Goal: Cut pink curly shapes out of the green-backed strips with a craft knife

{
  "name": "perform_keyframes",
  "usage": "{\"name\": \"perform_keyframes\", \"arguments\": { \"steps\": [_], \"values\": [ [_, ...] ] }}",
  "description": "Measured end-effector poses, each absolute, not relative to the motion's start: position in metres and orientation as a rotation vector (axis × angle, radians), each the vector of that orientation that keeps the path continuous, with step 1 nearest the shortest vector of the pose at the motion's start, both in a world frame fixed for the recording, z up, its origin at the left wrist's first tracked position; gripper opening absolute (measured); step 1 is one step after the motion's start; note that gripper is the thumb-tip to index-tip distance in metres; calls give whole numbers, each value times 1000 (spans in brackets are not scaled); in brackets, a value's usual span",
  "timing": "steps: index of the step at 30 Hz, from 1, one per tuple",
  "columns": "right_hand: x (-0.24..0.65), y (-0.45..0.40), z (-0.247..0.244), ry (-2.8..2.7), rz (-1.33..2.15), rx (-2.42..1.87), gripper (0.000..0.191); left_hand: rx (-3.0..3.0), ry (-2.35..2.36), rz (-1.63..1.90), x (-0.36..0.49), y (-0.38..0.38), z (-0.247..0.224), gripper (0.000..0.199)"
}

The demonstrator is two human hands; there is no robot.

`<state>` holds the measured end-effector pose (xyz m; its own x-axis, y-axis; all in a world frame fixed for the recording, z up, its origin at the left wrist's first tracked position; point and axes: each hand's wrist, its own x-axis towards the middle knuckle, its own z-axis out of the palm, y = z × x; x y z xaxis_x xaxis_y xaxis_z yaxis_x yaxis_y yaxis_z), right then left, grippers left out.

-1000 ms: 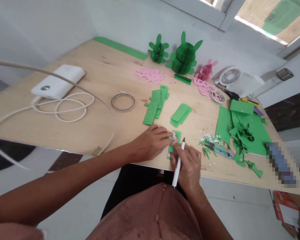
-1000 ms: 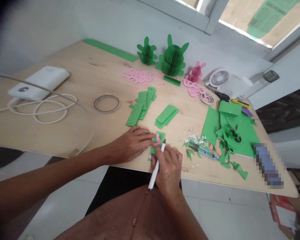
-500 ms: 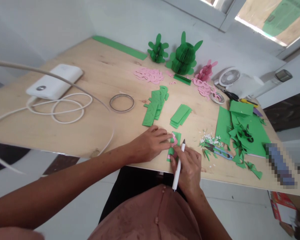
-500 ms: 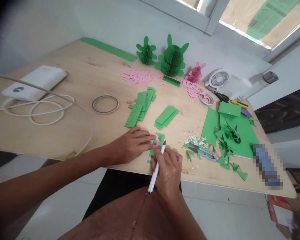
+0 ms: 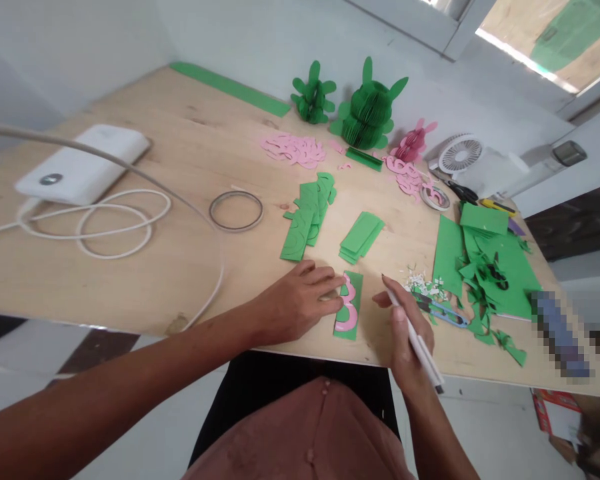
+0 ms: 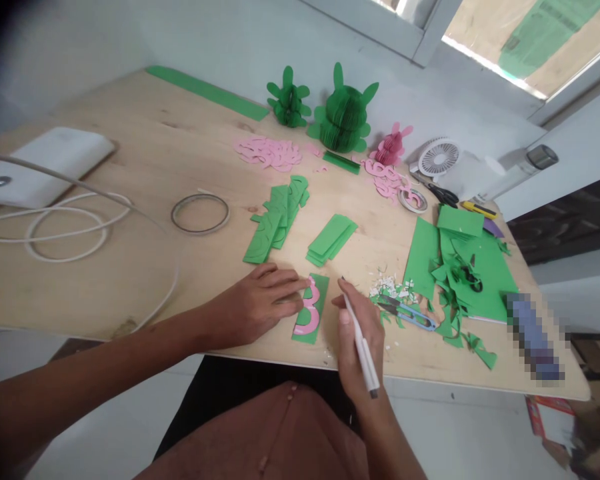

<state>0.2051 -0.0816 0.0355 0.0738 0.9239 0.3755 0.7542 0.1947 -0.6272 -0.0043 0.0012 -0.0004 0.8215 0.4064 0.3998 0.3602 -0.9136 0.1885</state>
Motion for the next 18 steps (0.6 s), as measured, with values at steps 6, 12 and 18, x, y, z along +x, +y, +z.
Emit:
{"name": "perform_keyframes", "arguments": {
  "steps": [6,12,18],
  "values": [
    [204,-47,42,-1517,696,-1572,26,2888,600,689,-5,2,-2,21],
    [199,-24,31,-1362,937,-1544,15,2882,595,712,-5,2,-2,21],
    [194,-18,26,-1317,976,-1526,14,2879,585,724,-5,3,-1,21]
  ]
}}
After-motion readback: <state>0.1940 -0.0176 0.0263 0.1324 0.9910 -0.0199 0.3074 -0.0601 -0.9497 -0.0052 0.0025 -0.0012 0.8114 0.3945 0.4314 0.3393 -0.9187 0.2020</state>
